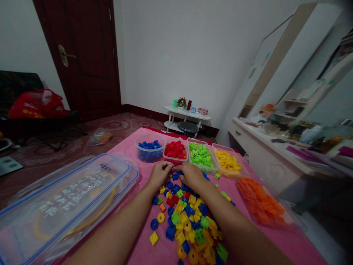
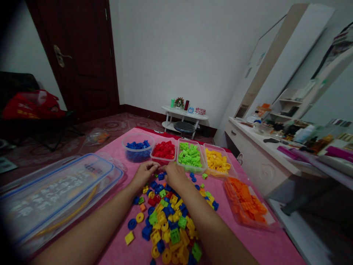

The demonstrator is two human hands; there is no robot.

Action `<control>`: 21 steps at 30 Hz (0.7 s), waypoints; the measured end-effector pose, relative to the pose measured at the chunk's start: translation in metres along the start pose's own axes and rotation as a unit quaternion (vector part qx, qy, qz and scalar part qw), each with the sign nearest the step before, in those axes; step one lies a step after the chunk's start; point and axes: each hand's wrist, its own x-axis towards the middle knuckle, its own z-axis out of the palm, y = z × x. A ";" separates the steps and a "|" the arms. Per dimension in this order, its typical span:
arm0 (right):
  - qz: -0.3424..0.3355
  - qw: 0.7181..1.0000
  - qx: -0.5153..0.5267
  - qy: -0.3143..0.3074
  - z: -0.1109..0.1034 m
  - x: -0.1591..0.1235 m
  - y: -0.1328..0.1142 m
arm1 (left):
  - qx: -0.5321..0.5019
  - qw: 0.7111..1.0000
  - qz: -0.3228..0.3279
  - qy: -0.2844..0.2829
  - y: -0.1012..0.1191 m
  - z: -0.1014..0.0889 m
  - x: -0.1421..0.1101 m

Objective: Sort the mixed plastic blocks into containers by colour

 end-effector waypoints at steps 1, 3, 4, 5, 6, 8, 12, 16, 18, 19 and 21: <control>0.002 1.000 -0.012 -0.004 0.002 0.002 -0.002 | 0.002 1.000 0.003 0.001 0.000 0.000 0.000; 0.007 1.000 -0.025 -0.007 0.003 0.003 -0.005 | 0.002 1.000 0.003 0.003 0.000 0.000 0.000; 0.012 1.000 -0.028 -0.009 0.002 0.004 -0.006 | 0.005 1.000 0.003 0.004 -0.001 0.000 0.000; 0.016 0.999 -0.028 -0.012 0.001 0.003 -0.006 | 0.008 1.000 0.003 0.005 -0.001 0.000 0.000; 0.020 0.999 -0.028 -0.017 -0.001 0.002 -0.006 | 0.010 1.000 0.003 0.006 -0.001 0.000 0.000; 0.032 0.999 -0.023 -0.036 -0.007 0.000 -0.007 | 0.010 1.000 0.000 0.008 -0.001 0.001 0.000; 0.035 0.998 0.011 -0.057 -0.032 0.003 -0.008 | 0.015 1.000 0.004 0.011 -0.001 0.001 0.001; 0.017 0.997 0.070 0.015 -0.058 0.029 -0.016 | 0.017 1.000 0.013 0.005 -0.005 0.001 0.002; 0.008 0.993 0.104 0.054 -0.067 0.049 -0.024 | 0.022 1.000 0.018 0.006 -0.007 0.001 0.002; 0.007 0.990 0.123 0.069 -0.070 0.060 -0.029 | 0.025 0.999 0.020 0.006 -0.008 0.001 0.002; 0.012 0.980 0.163 0.110 -0.073 0.080 -0.041 | 0.023 1.000 0.019 0.002 -0.009 0.001 0.003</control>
